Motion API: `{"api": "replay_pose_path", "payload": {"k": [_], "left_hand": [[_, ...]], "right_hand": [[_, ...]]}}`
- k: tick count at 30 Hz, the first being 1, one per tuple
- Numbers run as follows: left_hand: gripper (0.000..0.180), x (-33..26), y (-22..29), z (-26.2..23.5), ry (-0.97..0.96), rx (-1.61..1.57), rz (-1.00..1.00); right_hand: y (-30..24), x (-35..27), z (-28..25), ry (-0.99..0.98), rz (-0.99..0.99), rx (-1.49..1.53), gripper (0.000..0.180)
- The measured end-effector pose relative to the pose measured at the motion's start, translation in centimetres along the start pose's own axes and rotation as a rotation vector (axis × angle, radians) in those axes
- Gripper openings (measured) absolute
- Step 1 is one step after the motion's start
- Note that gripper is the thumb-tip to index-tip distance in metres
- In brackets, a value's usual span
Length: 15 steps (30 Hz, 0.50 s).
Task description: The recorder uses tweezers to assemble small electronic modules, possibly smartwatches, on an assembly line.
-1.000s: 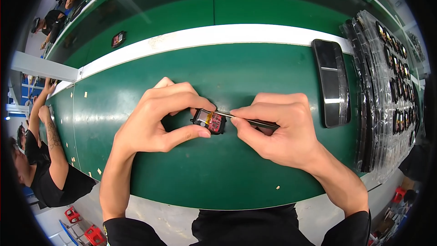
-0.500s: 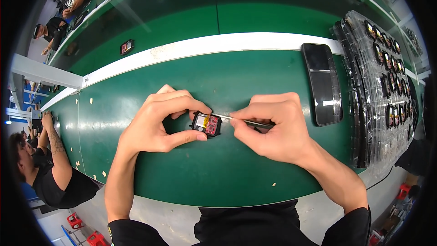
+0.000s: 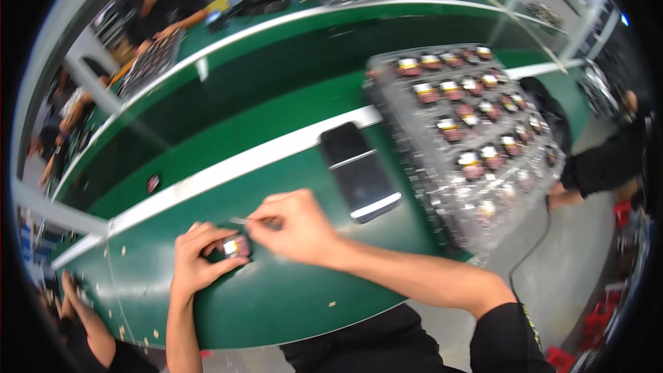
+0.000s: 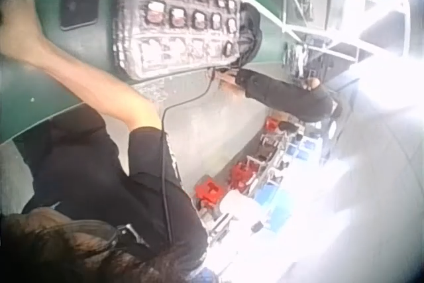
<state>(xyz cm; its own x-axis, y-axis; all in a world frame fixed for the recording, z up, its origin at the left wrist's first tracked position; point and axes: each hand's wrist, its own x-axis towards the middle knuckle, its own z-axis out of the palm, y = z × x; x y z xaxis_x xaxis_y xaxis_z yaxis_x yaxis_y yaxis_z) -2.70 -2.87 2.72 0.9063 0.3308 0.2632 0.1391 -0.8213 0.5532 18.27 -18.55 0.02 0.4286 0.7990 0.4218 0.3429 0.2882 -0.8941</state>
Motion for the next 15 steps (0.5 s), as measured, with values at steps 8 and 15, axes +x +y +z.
{"api": "replay_pose_path", "payload": {"k": [8, 15], "left_hand": [[0.056, 1.0, -3.7, -0.7, 0.443, -0.542, -0.221], [0.062, 14.6, 14.1, 2.1, 0.13, -0.533, 0.153]], "right_hand": [[0.7, 0.1, 0.3, 0.001, 0.046, 0.048, 0.016], [0.1, -0.1, 1.5, 0.025, 0.047, 0.069, 0.021]]}}
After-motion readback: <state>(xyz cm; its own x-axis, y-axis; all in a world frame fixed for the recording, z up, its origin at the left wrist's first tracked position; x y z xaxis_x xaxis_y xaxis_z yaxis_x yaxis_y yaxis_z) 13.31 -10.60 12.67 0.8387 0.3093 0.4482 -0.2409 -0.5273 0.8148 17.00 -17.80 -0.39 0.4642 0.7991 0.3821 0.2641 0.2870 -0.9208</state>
